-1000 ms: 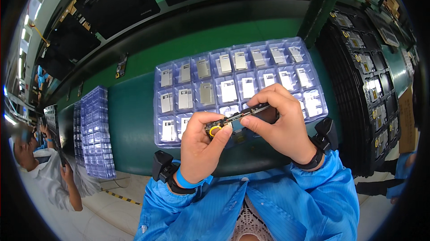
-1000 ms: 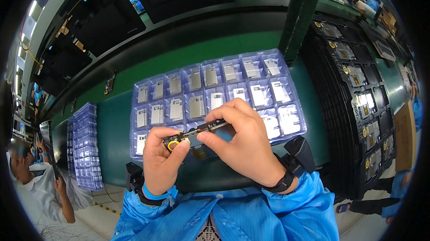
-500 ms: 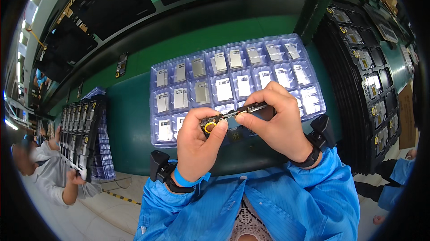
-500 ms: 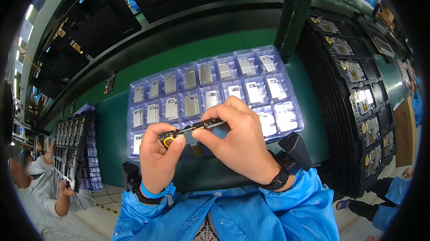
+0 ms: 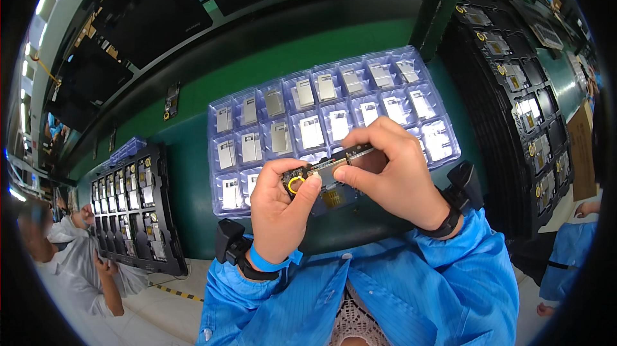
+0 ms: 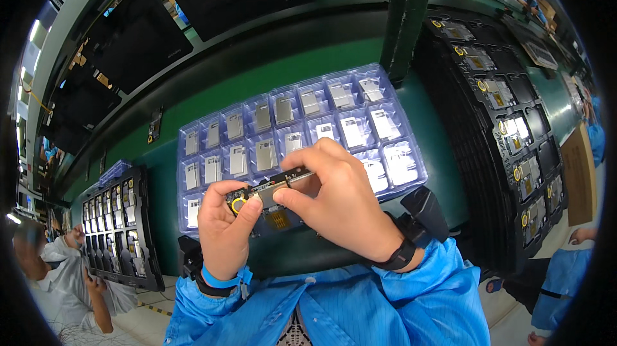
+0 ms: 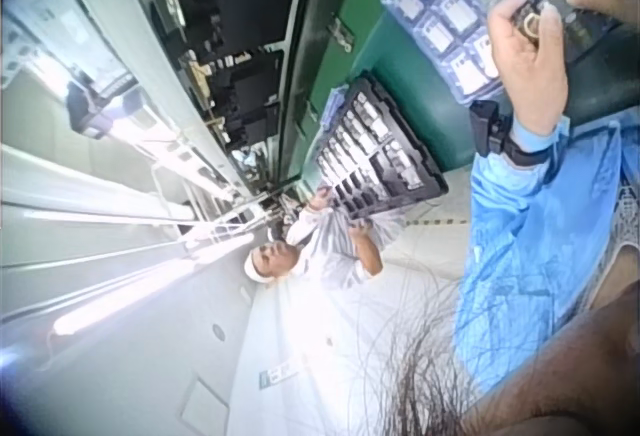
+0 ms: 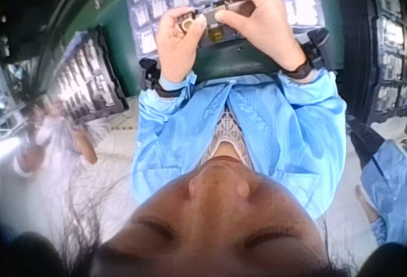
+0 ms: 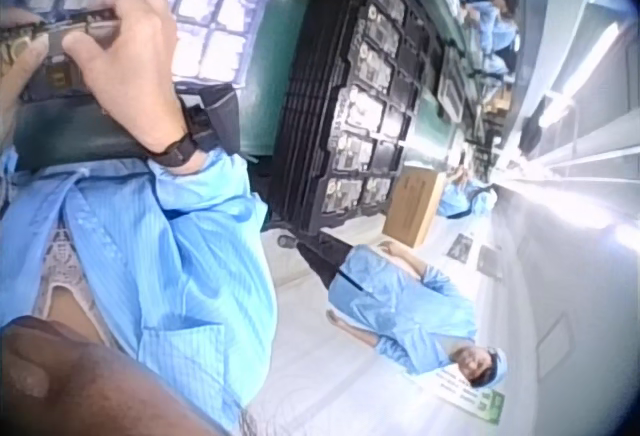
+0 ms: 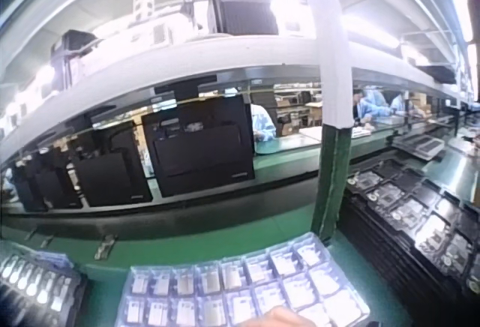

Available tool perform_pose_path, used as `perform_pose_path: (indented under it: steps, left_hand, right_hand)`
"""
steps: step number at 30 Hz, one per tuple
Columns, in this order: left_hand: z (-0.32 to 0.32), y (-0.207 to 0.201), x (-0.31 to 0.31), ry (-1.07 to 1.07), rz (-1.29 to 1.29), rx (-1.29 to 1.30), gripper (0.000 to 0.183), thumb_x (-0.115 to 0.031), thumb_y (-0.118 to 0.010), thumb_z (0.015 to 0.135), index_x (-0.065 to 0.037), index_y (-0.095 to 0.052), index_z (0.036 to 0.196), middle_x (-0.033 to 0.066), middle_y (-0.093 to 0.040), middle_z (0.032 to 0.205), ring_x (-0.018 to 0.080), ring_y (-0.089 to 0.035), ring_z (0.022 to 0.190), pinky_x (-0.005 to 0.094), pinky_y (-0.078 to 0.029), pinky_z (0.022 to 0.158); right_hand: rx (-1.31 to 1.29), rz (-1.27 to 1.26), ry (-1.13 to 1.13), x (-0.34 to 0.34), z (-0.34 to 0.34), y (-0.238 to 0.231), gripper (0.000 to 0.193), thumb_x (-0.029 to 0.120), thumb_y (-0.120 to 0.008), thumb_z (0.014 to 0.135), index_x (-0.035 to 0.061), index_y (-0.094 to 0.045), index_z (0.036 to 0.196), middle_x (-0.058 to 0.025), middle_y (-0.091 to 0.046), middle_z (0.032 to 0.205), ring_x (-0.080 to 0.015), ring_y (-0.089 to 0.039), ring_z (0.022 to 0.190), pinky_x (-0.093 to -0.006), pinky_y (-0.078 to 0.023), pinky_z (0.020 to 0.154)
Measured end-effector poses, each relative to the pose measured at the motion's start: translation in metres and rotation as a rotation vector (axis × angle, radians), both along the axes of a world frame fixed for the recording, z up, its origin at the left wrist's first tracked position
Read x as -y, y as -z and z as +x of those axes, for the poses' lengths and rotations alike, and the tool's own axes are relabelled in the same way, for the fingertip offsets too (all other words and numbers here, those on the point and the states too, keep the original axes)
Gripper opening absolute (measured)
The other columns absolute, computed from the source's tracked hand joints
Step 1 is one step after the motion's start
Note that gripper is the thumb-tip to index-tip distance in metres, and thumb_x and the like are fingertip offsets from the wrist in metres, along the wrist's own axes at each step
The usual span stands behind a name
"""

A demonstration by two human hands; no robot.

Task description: The recorder is assembling or inspecting circuit boards on an assembly line.

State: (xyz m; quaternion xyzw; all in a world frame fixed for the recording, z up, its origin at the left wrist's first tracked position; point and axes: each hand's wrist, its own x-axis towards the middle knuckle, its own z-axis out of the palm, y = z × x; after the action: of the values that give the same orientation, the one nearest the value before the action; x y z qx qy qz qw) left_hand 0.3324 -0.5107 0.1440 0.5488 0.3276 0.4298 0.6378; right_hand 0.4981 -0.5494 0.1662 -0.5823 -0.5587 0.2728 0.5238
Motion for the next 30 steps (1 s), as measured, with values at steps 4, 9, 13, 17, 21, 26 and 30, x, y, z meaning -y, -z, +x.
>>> perform_pose_path:
  steps: [4, 9, 13, 17, 21, 26, 30]
  left_hand:
    - [0.0, 0.001, -0.004, -0.01, -0.085, 0.077, 0.025, 0.002, -0.054, 0.081, 0.001, -0.043, 0.103, 0.0102, -0.056, 0.093, 0.012, -0.055, 0.081, 0.0247, -0.045, 0.074]
    - [0.013, -0.003, -0.004, 0.041, -0.093, 0.084, 0.026, 0.002, -0.053, 0.082, 0.001, -0.043, 0.106, 0.0082, -0.055, 0.092, 0.0093, -0.051, 0.081, 0.0228, -0.042, 0.072]
    - [0.009, -0.016, 0.005, 0.139, -0.046, -0.069, 0.036, -0.005, -0.05, 0.084, -0.001, -0.036, 0.117, 0.0125, -0.055, 0.097, 0.0128, -0.054, 0.08, 0.0238, -0.045, 0.069]
    - [-0.019, -0.029, 0.004, 0.092, 0.031, -0.002, 0.04, -0.016, -0.042, 0.091, -0.001, -0.027, 0.124, 0.0248, -0.047, 0.115, 0.0315, -0.056, 0.091, 0.0356, -0.046, 0.082]
    - [-0.025, -0.014, -0.012, 0.135, 0.058, -0.06, 0.041, -0.015, -0.041, 0.091, 0.0, -0.025, 0.125, 0.0263, -0.045, 0.116, 0.0327, -0.056, 0.091, 0.0371, -0.047, 0.082]
    - [-0.017, -0.013, -0.011, 0.098, 0.042, -0.054, 0.04, -0.014, -0.046, 0.089, 0.0, -0.031, 0.123, 0.0228, -0.048, 0.113, 0.0284, -0.057, 0.09, 0.0341, -0.048, 0.078]
    - [-0.017, -0.008, -0.012, 0.04, 0.013, -0.083, 0.038, -0.013, -0.047, 0.089, -0.001, -0.033, 0.122, 0.0214, -0.049, 0.112, 0.0279, -0.057, 0.089, 0.0341, -0.048, 0.078]
  right_hand:
    - [-0.345, 0.018, 0.016, 0.004, 0.014, 0.007, 0.04, 0.01, -0.059, 0.08, -0.0038, -0.044, 0.115, -0.0152, -0.052, 0.098, -0.0144, -0.058, 0.08, -0.0227, -0.047, 0.068]
    - [-0.614, -0.325, -0.117, 0.036, 0.031, -0.002, 0.032, 0.008, -0.053, 0.084, -0.002, -0.044, 0.113, -0.0096, -0.059, 0.093, -0.0128, -0.059, 0.074, -0.0238, -0.051, 0.06]
    - [-0.553, -0.123, -0.021, 0.06, 0.037, -0.008, 0.029, 0.006, -0.053, 0.085, -0.001, -0.047, 0.113, -0.0072, -0.059, 0.093, -0.0091, -0.056, 0.073, -0.0217, -0.049, 0.061]
    - [-0.374, 0.088, 0.326, 0.11, 0.063, -0.061, 0.033, 0.006, -0.054, 0.084, 0.0003, -0.047, 0.116, -0.0066, -0.058, 0.091, -0.0085, -0.055, 0.071, -0.0216, -0.049, 0.056]
    - [0.049, 0.311, 0.868, 0.171, 0.148, -0.096, 0.034, 0.015, -0.059, 0.082, -0.0007, -0.051, 0.111, -0.0038, -0.056, 0.075, -0.0078, -0.054, 0.058, -0.0194, -0.044, 0.05]
    - [-0.034, 0.07, 1.197, 0.26, 0.314, -0.085, 0.025, 0.019, -0.05, 0.088, 0.0113, -0.055, 0.111, 0.0067, -0.052, 0.07, -0.0008, -0.042, 0.051, -0.0139, -0.037, 0.043]
    - [-0.089, -0.106, 1.355, 0.269, 0.412, -0.017, 0.021, 0.014, -0.05, 0.085, 0.0123, -0.061, 0.104, 0.0026, -0.048, 0.06, -0.0103, -0.039, 0.042, -0.0279, -0.034, 0.037]
